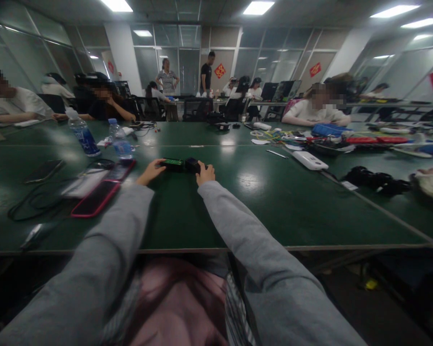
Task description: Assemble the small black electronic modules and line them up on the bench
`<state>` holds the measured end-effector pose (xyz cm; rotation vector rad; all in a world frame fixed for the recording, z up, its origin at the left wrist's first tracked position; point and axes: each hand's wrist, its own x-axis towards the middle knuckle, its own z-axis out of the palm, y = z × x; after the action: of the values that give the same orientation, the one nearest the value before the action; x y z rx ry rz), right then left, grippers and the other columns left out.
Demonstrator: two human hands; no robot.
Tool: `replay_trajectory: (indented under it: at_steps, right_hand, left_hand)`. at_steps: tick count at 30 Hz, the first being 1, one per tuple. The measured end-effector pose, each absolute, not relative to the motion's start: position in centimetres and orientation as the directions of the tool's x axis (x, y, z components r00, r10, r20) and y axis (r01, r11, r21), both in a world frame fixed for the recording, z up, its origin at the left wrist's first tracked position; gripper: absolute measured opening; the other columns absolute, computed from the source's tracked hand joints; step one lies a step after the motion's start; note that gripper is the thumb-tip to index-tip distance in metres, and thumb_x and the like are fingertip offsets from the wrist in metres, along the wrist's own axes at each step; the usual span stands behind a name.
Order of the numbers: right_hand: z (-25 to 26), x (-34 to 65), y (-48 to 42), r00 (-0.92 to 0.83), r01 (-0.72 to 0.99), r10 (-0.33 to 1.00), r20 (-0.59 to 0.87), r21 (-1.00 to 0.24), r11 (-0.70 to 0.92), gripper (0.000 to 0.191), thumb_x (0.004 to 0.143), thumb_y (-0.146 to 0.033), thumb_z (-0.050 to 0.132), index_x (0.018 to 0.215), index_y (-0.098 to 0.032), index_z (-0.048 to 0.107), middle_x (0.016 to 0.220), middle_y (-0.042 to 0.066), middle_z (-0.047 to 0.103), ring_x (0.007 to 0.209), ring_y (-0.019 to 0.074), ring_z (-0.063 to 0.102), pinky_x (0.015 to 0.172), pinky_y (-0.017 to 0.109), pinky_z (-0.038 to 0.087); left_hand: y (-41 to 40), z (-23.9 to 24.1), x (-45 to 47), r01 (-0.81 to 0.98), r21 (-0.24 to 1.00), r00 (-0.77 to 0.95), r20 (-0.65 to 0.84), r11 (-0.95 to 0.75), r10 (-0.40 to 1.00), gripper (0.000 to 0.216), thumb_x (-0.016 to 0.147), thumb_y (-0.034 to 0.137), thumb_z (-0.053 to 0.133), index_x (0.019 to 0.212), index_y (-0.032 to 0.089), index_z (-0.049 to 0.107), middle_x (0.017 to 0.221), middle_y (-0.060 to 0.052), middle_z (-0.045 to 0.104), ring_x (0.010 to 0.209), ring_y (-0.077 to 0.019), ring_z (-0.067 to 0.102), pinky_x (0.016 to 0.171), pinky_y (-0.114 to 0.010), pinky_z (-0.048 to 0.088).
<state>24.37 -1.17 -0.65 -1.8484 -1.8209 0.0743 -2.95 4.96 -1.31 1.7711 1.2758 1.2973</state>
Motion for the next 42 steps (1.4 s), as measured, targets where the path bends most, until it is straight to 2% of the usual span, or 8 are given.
replay_trajectory:
  at_steps: [15,28,35,42]
  right_hand:
    - [-0.6,24.4,-1.1,0.085,0.918,0.946,0.314,-0.395,0.049,0.062,0.090,-0.027,0.058,0.149,-0.031,0.037,0.127,0.013,0.041,0.119,0.0275,0.046,0.097,0.041,0.043]
    - [-0.7,24.5,-1.1,0.076,0.919,0.942,0.328,-0.389,0.061,0.063,0.090,-0.028,0.058,0.149,-0.031,0.037,0.128,0.014,0.041,0.118,0.0281,0.047,0.096,0.042,0.044]
    - [-0.6,24.5,-1.1,0.080,0.919,0.946,0.314,-0.392,0.052,0.063,0.090,-0.028,0.058,0.149,-0.031,0.036,0.127,0.013,0.041,0.119,0.0284,0.046,0.096,0.042,0.044]
    - [-0.3,24.4,-1.3,0.081,0.920,0.951,0.300,-0.389,0.045,0.063,0.091,-0.028,0.057,0.149,-0.031,0.035,0.128,0.014,0.040,0.119,0.0283,0.045,0.096,0.041,0.044]
  left_hand:
    - [5.0,-1.4,-3.0,0.344,0.872,0.049,0.352,-0.347,0.935,0.043,0.074,0.014,0.071,0.116,0.020,0.067,0.120,-0.009,0.062,0.112,-0.0259,0.059,0.102,-0.048,0.047]
    - [5.5,-1.9,-3.1,0.416,0.816,0.088,0.403,-0.401,0.911,0.043,0.077,0.014,0.068,0.120,0.018,0.065,0.121,-0.010,0.063,0.112,-0.0247,0.060,0.098,-0.043,0.051]
    - [5.7,-2.3,-3.4,0.432,0.827,0.079,0.362,-0.360,0.929,0.048,0.078,0.018,0.069,0.125,0.021,0.062,0.122,-0.010,0.061,0.088,-0.0177,0.065,0.092,-0.044,0.054]
    - [5.8,-2.4,-3.3,0.419,0.830,0.069,0.376,-0.369,0.924,0.047,0.077,0.017,0.070,0.123,0.021,0.063,0.119,-0.009,0.062,0.089,-0.0178,0.064,0.093,-0.043,0.053]
